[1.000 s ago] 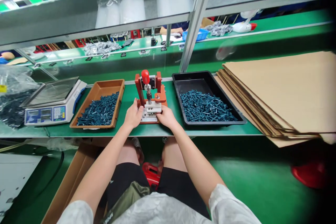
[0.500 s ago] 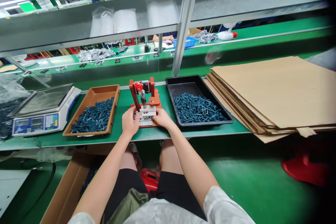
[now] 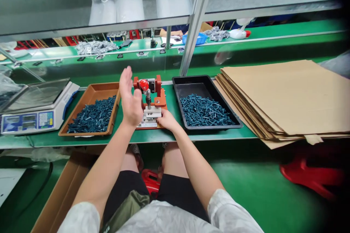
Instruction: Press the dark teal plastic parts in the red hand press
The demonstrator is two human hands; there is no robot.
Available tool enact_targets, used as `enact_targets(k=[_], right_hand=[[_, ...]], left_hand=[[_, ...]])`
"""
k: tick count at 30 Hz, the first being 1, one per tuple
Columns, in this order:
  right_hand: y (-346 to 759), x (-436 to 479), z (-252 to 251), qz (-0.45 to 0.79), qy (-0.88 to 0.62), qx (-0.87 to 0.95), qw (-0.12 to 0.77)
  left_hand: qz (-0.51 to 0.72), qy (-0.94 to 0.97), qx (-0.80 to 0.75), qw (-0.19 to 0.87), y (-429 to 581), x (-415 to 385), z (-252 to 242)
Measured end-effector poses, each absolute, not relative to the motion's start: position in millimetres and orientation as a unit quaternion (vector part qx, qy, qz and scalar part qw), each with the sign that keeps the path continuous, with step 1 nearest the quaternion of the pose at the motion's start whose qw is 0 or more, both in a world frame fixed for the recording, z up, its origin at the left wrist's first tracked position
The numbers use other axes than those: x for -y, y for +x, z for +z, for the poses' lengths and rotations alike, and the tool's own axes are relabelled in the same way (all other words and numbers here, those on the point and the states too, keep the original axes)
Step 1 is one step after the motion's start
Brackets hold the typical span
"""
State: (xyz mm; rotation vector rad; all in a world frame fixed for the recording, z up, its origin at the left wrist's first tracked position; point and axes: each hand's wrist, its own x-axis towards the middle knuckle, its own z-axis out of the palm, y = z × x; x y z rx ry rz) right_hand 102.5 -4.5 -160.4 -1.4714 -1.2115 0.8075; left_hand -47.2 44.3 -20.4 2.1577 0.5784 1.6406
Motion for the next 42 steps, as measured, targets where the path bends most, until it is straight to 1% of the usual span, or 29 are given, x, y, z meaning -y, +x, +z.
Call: enact_targets(k=[2, 4, 8, 10, 13, 15, 17, 19, 21, 22, 24, 27, 29, 31, 32, 34, 36, 40, 42], right_hand=[[102.7, 5.4, -158.8, 0.339, -0.611, 0.503, 0.508], [102.9, 6.5, -156.1, 0.327, -0.622, 0.513, 0.494], [103.3, 9.3, -152.4, 0.276, -0.647, 0.537, 0.466], [104.2, 10.1, -153.9, 0.266, -0.654, 0.541, 0.456], [106.4, 9.9, -160.1, 0.265, -0.664, 0.542, 0.443], [106.8, 9.5, -164.6, 0.267, -0.668, 0.539, 0.438], [105.1, 10.5, -167.7, 0.262, -0.665, 0.541, 0.444], [101.5, 13.7, -169.6, 0.235, -0.648, 0.55, 0.471], [97.7, 17.9, -171.4, 0.196, -0.615, 0.566, 0.512], [96.1, 19.6, -172.3, 0.182, -0.601, 0.575, 0.524], [94.1, 21.3, -173.8, 0.166, -0.584, 0.589, 0.533], [92.1, 18.4, -174.6, 0.159, -0.589, 0.593, 0.526], [90.2, 13.7, -175.0, 0.158, -0.609, 0.587, 0.51], [87.8, 8.5, -176.3, 0.157, -0.635, 0.575, 0.492], [86.6, 6.1, -177.5, 0.157, -0.644, 0.571, 0.485], [84.9, 2.3, -180.5, 0.152, -0.651, 0.572, 0.475], [84.4, -0.1, -183.8, 0.132, -0.651, 0.585, 0.466], [83.9, -4.1, -188.2, 0.091, -0.673, 0.594, 0.431], [83.0, -6.6, -188.7, 0.084, -0.689, 0.594, 0.407]], left_hand=[[0.573, 0.781, -0.171, 0.183, -35.0, -31.7, 8.1], [0.568, 0.795, -0.144, 0.156, -28.2, -18.4, 17.9], [0.588, 0.798, -0.104, 0.082, -28.3, -7.1, 4.1], [0.571, 0.813, -0.104, 0.041, -28.4, -15.0, 0.1], [0.527, 0.838, -0.143, -0.005, -18.3, -44.1, 10.3], [0.507, 0.842, -0.182, 0.009, -5.9, -70.1, 24.2], [0.499, 0.843, -0.196, 0.045, 5.4, -92.0, 38.8], [0.496, 0.843, -0.191, 0.077, 9.7, -101.2, 48.5], [0.498, 0.841, -0.192, 0.085, 3.4, -95.1, 45.2], [0.502, 0.837, -0.201, 0.081, -4.0, -88.1, 36.3], [0.517, 0.822, -0.23, 0.065, -25.3, -72.4, 3.0], [0.535, 0.773, -0.337, 0.052, -65.6, -59.1, -71.5], [0.463, 0.784, -0.405, 0.077, -90.0, -59.2, -119.1], [0.382, 0.804, -0.435, 0.135, -107.2, -62.8, -152.9], [0.359, 0.807, -0.439, 0.165, -112.5, -65.0, -163.7], [0.358, 0.796, -0.439, 0.211, -116.6, -69.5, -175.1], [0.387, 0.774, -0.438, 0.244, -114.8, -73.7, -178.2], [0.465, 0.642, -0.487, 0.366, -106.5, -80.9, -179.9], [0.498, 0.591, -0.485, 0.41, -103.9, -82.4, -181.8]])
